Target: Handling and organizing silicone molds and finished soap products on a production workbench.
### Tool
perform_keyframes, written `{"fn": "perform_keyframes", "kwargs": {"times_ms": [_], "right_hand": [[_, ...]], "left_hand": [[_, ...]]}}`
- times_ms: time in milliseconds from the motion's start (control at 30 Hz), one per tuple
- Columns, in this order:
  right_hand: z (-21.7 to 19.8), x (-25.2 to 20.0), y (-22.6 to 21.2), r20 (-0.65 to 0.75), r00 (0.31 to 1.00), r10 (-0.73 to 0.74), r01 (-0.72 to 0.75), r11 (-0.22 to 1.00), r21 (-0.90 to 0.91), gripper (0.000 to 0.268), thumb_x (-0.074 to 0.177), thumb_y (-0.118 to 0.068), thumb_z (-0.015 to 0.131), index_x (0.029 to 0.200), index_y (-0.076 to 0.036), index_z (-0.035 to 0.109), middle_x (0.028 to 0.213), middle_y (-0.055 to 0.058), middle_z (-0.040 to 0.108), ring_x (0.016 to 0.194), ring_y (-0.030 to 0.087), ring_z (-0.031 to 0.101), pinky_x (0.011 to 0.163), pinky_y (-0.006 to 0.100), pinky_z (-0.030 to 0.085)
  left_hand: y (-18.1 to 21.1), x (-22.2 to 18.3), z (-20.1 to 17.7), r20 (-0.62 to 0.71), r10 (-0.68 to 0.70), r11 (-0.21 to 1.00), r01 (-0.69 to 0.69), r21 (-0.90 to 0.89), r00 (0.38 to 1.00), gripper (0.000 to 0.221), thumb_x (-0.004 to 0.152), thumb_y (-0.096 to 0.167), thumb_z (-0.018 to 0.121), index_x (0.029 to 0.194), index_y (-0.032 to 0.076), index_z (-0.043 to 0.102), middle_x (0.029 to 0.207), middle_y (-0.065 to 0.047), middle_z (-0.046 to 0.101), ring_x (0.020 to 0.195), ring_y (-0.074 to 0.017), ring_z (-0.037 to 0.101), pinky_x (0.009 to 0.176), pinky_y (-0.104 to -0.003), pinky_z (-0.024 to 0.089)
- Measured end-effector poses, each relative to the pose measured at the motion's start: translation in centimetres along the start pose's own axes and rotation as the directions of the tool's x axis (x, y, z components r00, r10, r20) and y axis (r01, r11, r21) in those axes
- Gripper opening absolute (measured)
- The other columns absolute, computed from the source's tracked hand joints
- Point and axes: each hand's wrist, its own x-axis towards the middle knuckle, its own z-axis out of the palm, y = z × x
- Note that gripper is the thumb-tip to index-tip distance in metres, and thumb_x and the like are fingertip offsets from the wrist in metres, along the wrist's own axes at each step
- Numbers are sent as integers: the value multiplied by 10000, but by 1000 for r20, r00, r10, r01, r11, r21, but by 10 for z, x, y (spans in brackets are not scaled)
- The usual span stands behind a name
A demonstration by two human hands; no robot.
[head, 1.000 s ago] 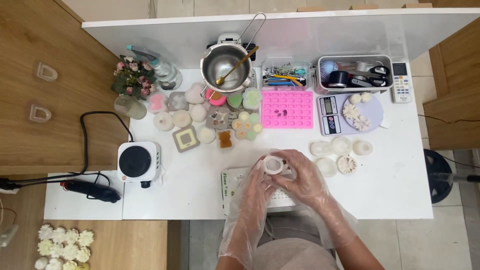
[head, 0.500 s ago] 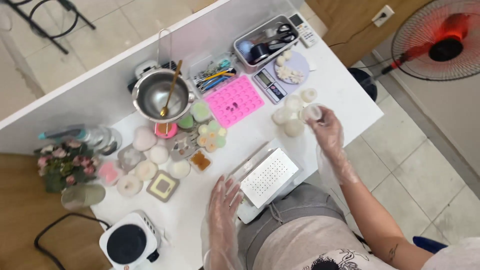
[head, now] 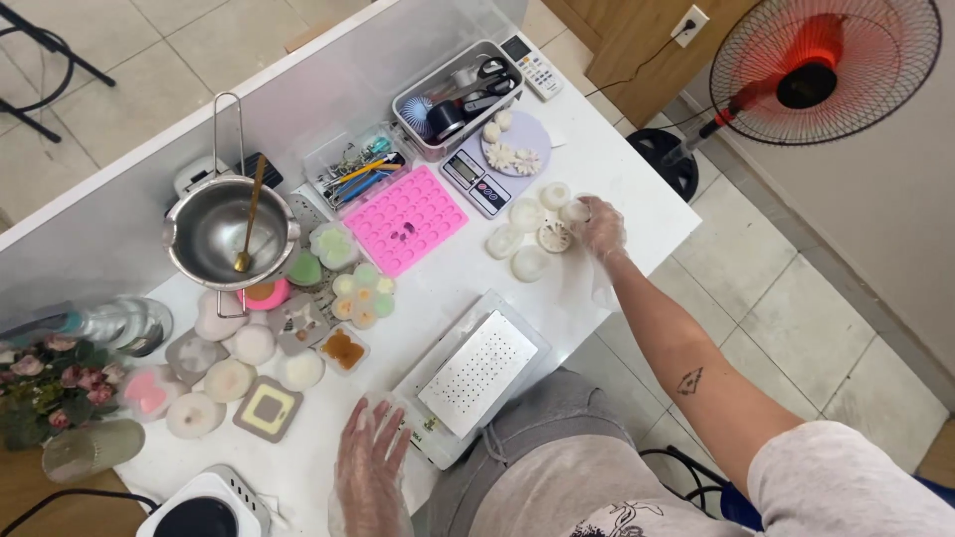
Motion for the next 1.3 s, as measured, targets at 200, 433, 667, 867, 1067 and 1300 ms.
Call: {"fn": "perform_keyframes", "kwargs": {"times_ms": [200, 433, 667, 867, 1067, 1300], "right_hand": [[58, 50, 69, -45, 980, -192, 193, 981, 7, 707, 708, -279, 916, 1328, -90, 633, 1233, 191, 691, 1155, 350, 645, 1025, 439, 510], [-7, -40, -33, -88, 988, -129, 133, 990, 39, 773, 852, -227, 877, 1478, -1, 483, 1328, 252, 605, 1212, 373, 584, 1053, 494, 464], [-7, -154, -171, 79, 913, -400, 152, 513, 845, 673, 989, -207, 717, 1539, 4, 390, 1468, 190, 557, 1343, 273, 566, 1118, 390, 504], [-8, -168, -227, 49, 850, -525, 280, 528, 802, 756, 959, -174, 803, 1549, -10, 359, 1475, 188, 523, 1368, 272, 539, 1195, 426, 448], [-9, -190, -257, 180, 808, -561, 224, 575, 787, 718, 946, -226, 793, 1515, 16, 428, 1462, 172, 537, 1335, 259, 536, 1176, 410, 441], [-12, -199, -249, 713, 587, -384, -791, -86, 605, 965, 762, -613, 787, 1399, 63, 526, 1300, 224, 607, 1179, 347, 606, 1021, 508, 550]], "left_hand": [[-37, 15, -9, -126, -16, 984, -6, -178, 992, 639, 933, 388, 592, 1472, 66, 470, 1387, -178, 582, 1268, -328, 603, 1062, -463, 482], [-40, 4, 59, -206, 4, 999, 8, 54, 978, 527, 903, 378, 657, 1336, 85, 586, 1236, -114, 694, 1094, -248, 703, 980, -387, 557], [4, -47, 154, 508, 215, 613, -520, 595, 834, 457, 1029, 429, 616, 1144, -13, 608, 1040, -161, 663, 880, -253, 676, 769, -409, 557], [-13, -28, 145, 521, 409, 613, -648, 452, 749, 255, 1067, 211, 561, 964, -6, 644, 793, -186, 664, 683, -302, 650, 706, -424, 548], [-17, -31, 122, 491, 605, 525, -777, 347, 627, 128, 1015, 103, 579, 947, 9, 632, 815, -162, 651, 736, -304, 667, 723, -435, 560], [-1, -14, 98, 738, 435, 523, -812, 259, 516, 204, 1064, 210, 587, 960, 39, 626, 827, -158, 673, 727, -285, 682, 779, -420, 563]]}}
